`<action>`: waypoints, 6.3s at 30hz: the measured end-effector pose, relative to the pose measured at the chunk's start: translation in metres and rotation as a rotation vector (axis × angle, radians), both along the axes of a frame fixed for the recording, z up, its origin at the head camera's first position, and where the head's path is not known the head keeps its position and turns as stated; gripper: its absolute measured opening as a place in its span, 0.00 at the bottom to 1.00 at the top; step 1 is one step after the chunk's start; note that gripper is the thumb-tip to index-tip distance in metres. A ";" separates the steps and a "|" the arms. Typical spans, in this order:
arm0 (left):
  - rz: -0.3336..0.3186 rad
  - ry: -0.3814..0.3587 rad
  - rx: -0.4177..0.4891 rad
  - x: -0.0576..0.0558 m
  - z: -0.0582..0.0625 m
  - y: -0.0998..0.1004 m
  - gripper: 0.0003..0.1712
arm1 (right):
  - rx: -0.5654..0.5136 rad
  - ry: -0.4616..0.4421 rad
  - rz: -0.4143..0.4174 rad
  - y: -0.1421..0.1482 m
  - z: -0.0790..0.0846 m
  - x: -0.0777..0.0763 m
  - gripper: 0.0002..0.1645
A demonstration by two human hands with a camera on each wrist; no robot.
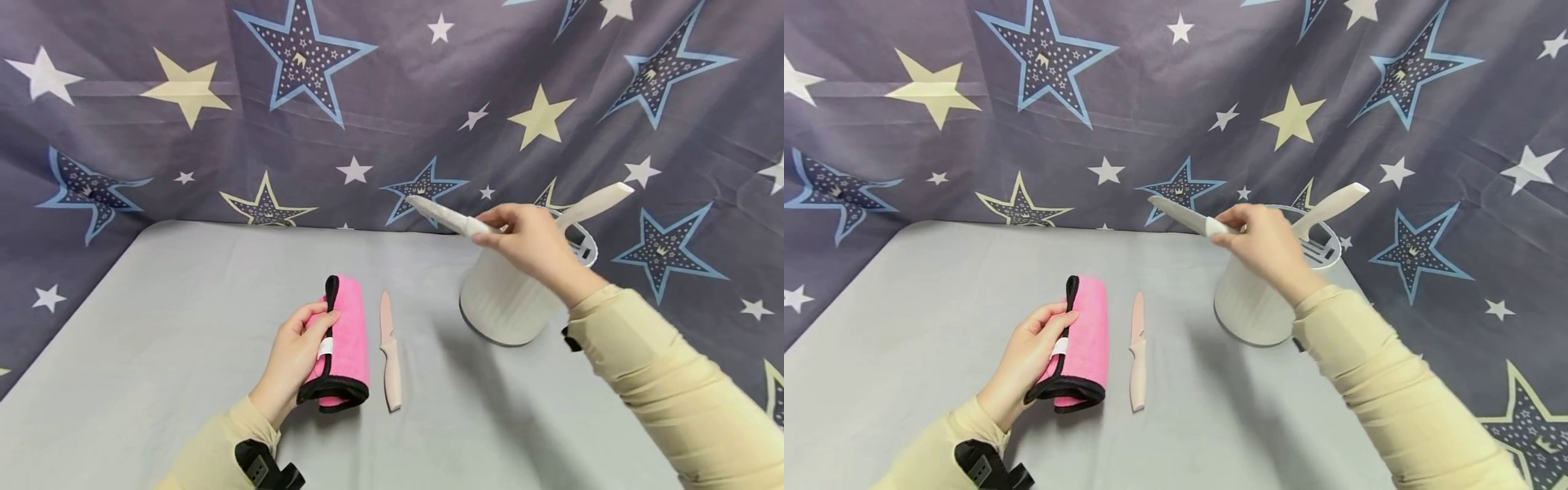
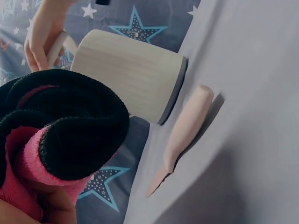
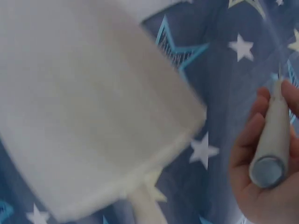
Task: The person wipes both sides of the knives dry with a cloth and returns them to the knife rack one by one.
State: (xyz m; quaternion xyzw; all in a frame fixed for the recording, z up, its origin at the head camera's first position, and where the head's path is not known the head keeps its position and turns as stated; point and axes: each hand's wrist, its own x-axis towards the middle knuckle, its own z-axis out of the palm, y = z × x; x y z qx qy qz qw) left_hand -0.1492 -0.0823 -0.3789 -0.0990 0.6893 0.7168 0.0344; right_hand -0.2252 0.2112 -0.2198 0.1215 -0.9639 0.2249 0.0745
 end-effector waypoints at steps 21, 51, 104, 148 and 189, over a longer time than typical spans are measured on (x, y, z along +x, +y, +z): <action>0.025 -0.031 0.011 -0.001 -0.001 -0.004 0.20 | 0.713 -0.105 -0.122 0.075 0.112 -0.015 0.19; 0.013 -0.025 0.014 0.002 -0.005 -0.002 0.20 | 0.813 -0.004 -0.077 0.059 0.102 -0.018 0.08; 0.017 -0.043 0.007 0.004 -0.012 0.005 0.20 | 0.907 0.303 0.057 0.046 0.024 -0.026 0.10; 0.075 -0.036 0.026 -0.006 0.000 -0.016 0.15 | 0.004 0.158 0.200 -0.048 -0.125 0.029 0.14; 0.081 -0.039 0.014 -0.002 -0.012 -0.016 0.14 | -0.094 -0.544 0.122 -0.077 -0.187 0.030 0.16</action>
